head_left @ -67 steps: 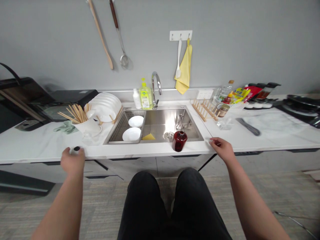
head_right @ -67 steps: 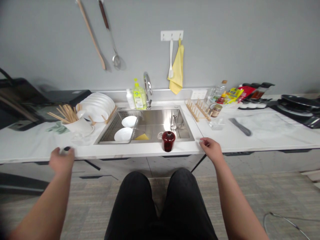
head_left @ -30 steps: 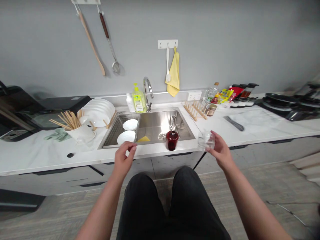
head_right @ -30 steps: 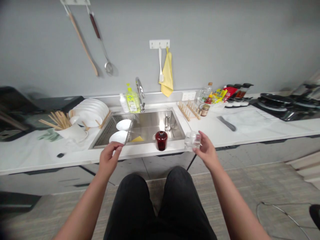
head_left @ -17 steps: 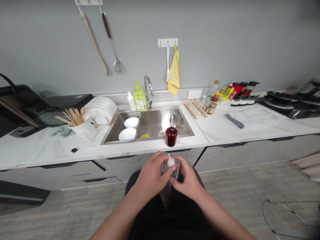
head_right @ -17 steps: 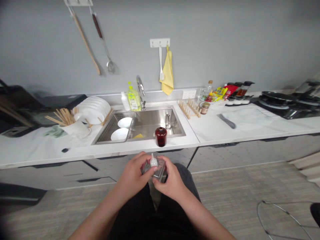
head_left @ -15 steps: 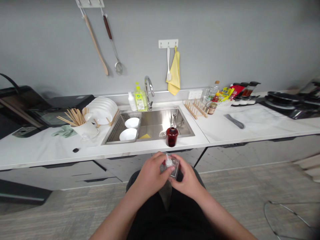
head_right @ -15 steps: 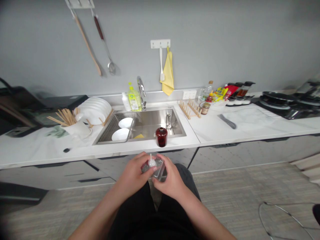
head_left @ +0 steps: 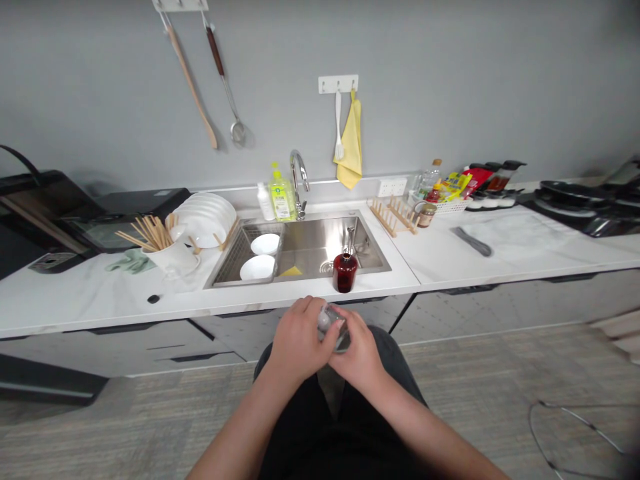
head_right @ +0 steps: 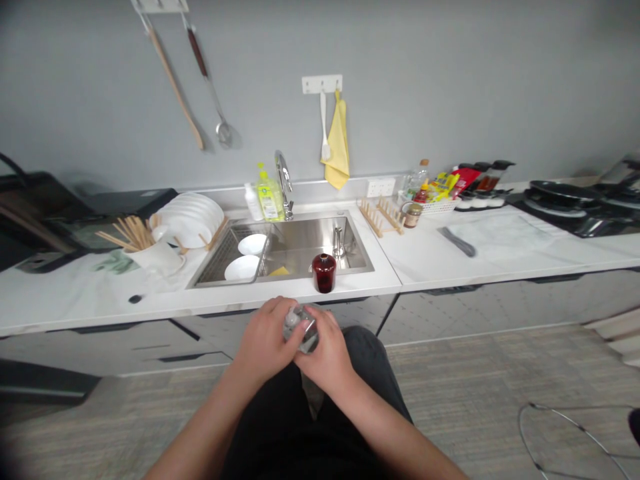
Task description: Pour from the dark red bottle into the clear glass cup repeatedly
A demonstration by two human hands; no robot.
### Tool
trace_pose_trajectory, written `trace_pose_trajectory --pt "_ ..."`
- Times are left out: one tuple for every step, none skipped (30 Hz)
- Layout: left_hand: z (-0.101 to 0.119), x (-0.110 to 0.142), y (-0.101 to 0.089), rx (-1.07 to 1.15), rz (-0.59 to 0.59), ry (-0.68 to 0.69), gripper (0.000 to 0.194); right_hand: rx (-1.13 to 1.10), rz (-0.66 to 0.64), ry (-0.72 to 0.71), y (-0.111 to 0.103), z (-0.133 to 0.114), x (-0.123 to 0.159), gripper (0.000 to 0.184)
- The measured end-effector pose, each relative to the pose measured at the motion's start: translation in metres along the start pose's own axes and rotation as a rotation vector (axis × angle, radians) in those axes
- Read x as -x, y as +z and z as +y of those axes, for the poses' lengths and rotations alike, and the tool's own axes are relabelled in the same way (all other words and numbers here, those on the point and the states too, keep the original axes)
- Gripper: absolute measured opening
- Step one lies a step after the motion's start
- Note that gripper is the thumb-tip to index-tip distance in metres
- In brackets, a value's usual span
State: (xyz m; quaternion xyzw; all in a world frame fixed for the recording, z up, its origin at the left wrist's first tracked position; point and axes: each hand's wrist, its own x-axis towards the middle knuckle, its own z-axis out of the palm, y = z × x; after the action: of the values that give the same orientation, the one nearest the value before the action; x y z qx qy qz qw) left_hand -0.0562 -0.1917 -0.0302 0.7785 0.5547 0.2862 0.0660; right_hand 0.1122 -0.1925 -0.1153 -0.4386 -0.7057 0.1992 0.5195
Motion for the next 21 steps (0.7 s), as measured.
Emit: trace_pose_trajectory --pt "0.000 0.000 -0.004 0.015 -0.041 0.030 0.011 -0.002 -0.002 0.001 0.001 0.001 0.000 0.073" --pt "0.001 0.000 -0.006 0.012 -0.086 0.036 0.011 -0.001 -0.005 0.002 0.001 0.001 0.000 0.073" --pt "0.001 -0.001 -0.008 -0.017 -0.129 0.017 0.011 0.001 -0.007 0.002 0.002 0.002 0.000 0.073" --pt "0.001 -0.002 -0.009 -0.070 -0.167 -0.019 0.011 0.006 -0.008 0.001 0.002 0.003 0.000 0.072" --pt "0.002 -0.003 -0.009 -0.136 -0.196 -0.060 0.017 0.012 -0.009 -0.001 0.003 0.004 0.001 0.072" --pt "0.002 -0.004 -0.009 -0.201 -0.212 -0.096 0.026 0.018 -0.008 -0.002 0.003 0.006 0.001 0.072" --pt "0.003 -0.005 -0.009 -0.250 -0.213 -0.115 0.034 0.023 -0.007 -0.002 0.003 0.007 0.002 0.072" --pt "0.003 -0.005 -0.009 -0.274 -0.205 -0.109 0.037 0.027 -0.005 -0.001 0.002 0.008 0.002 0.072" --pt "0.004 -0.006 -0.010 -0.269 -0.192 -0.082 0.035 0.028 -0.005 0.000 0.002 0.009 0.002 0.073" --pt "0.004 -0.007 -0.011 -0.239 -0.181 -0.045 0.029 0.028 -0.006 0.001 0.002 0.010 0.002 0.073" --pt "0.004 -0.008 -0.011 -0.197 -0.178 -0.011 0.022 0.026 -0.005 0.001 0.001 0.011 0.001 0.074" --pt "0.004 -0.009 -0.012 -0.161 -0.180 0.006 0.015 0.025 -0.001 0.001 0.001 0.012 0.001 0.073" --pt "0.003 -0.010 -0.012 -0.142 -0.187 0.002 0.012 0.025 0.005 0.002 0.001 0.014 0.000 0.073" --pt "0.002 -0.011 -0.011 -0.146 -0.194 -0.024 0.015 0.028 0.014 0.004 0.001 0.015 -0.001 0.072" --pt "0.001 -0.013 -0.010 -0.172 -0.198 -0.063 0.023 0.032 0.023 0.008 0.001 0.016 -0.002 0.071" --pt "-0.001 -0.014 -0.009 -0.207 -0.196 -0.100 0.032 0.037 0.029 0.014 0.001 0.018 -0.003 0.070" --pt "-0.002 -0.014 -0.008 -0.235 -0.190 -0.120 0.038 0.040 0.031 0.020 0.001 0.019 -0.004 0.069" --pt "-0.004 -0.015 -0.007 -0.241 -0.186 -0.110 0.040 0.042 0.032 0.026 0.001 0.020 -0.004 0.069" --pt "-0.005 -0.015 -0.007 -0.222 -0.187 -0.069 0.036 0.043 0.031 0.031 0.001 0.021 -0.005 0.069" --pt "-0.006 -0.015 -0.007 -0.183 -0.189 -0.012 0.028 0.045 0.030 0.035 0.002 0.021 -0.005 0.069" --pt "-0.006 -0.015 -0.007 -0.138 -0.196 0.048 0.020 0.047 0.028 0.039 0.002 0.022 -0.005 0.069"
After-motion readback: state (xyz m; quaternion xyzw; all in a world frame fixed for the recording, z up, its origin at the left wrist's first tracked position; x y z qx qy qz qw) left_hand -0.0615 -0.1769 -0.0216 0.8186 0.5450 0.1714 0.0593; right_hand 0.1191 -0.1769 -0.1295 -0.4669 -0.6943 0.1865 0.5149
